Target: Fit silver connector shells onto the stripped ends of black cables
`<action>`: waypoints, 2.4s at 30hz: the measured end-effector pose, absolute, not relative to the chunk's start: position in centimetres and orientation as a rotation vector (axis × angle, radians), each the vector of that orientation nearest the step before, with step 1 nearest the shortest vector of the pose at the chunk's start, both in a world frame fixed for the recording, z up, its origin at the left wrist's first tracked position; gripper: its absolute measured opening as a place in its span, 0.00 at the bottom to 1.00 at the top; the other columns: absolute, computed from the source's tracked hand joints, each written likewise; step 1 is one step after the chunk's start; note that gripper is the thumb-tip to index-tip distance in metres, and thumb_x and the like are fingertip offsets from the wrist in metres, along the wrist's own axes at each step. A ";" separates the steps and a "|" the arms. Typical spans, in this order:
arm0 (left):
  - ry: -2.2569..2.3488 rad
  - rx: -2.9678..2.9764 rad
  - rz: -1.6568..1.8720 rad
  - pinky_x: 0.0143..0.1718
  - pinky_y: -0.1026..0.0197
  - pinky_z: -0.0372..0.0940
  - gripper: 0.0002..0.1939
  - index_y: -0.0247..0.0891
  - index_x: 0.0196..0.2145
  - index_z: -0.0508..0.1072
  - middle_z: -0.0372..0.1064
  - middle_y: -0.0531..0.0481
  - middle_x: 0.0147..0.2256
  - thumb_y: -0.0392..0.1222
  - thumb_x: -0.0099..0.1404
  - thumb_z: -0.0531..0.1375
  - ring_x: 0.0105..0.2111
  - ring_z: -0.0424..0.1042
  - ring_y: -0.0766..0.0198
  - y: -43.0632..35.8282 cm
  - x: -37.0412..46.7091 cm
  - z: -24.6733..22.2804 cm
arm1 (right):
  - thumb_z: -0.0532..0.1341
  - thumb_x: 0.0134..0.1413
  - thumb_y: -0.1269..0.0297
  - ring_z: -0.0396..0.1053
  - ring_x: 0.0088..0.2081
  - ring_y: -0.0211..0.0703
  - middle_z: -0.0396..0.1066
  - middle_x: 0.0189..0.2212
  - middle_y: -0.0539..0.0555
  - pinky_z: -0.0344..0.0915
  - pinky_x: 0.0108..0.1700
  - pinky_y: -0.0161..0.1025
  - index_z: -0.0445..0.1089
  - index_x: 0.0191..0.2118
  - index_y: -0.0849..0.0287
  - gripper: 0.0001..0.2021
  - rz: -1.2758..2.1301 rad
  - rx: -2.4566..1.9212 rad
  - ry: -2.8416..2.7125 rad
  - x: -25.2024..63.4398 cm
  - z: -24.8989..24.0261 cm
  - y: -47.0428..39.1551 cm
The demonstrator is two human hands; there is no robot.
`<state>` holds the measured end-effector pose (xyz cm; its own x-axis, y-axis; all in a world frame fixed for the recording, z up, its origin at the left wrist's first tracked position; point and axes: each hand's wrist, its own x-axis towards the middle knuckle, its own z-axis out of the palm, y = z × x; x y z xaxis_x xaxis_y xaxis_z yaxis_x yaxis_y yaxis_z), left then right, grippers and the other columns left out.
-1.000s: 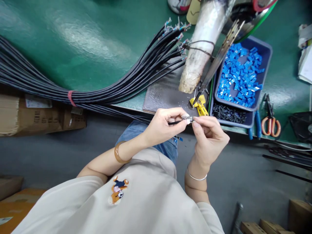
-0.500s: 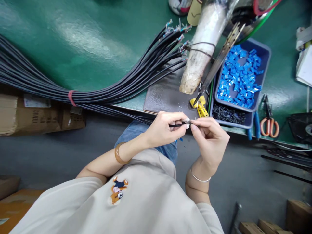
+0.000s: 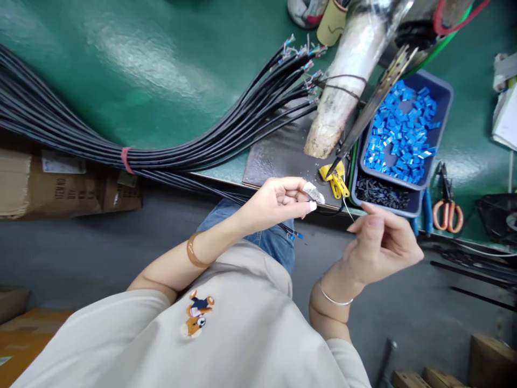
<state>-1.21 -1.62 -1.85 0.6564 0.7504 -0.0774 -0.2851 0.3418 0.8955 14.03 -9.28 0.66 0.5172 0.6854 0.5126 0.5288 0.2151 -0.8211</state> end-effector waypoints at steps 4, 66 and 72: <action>0.663 1.000 0.787 0.21 0.73 0.57 0.06 0.31 0.30 0.72 0.64 0.55 0.22 0.37 0.56 0.64 0.21 0.60 0.77 -1.9 -0.7 -1.6 | 0.65 0.54 0.66 0.66 0.25 0.32 0.70 0.25 0.48 0.56 0.24 0.33 0.77 0.34 0.55 0.03 0.287 -1.577 -1.201 13.3 0.4 -9.1; 0.666 0.899 0.874 0.21 0.68 0.48 0.08 0.33 0.25 0.70 0.59 0.58 0.18 0.38 0.53 0.66 0.18 0.55 0.77 -1.8 -0.3 -1.0 | 0.63 0.42 0.67 0.69 0.31 0.29 0.76 0.27 0.53 0.48 0.33 0.44 0.71 0.23 0.67 0.07 -0.237 -2.387 -1.517 28.7 1.8 3.1; 0.714 0.988 0.881 0.23 0.69 0.52 0.05 0.31 0.23 0.69 0.61 0.56 0.19 0.36 0.53 0.62 0.20 0.56 0.76 -1.9 0.1 -0.6 | 0.64 0.43 0.74 0.67 0.26 0.27 0.72 0.26 0.47 0.59 0.28 0.32 0.70 0.25 0.63 0.02 -0.321 -1.851 -1.334 26.3 2.1 -1.3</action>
<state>0.09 -1.95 -0.61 0.4694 0.8755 -0.1144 -0.2938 0.2771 0.9148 26.32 -1.26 2.15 0.4080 0.6732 0.6167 0.8799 -0.1099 -0.4622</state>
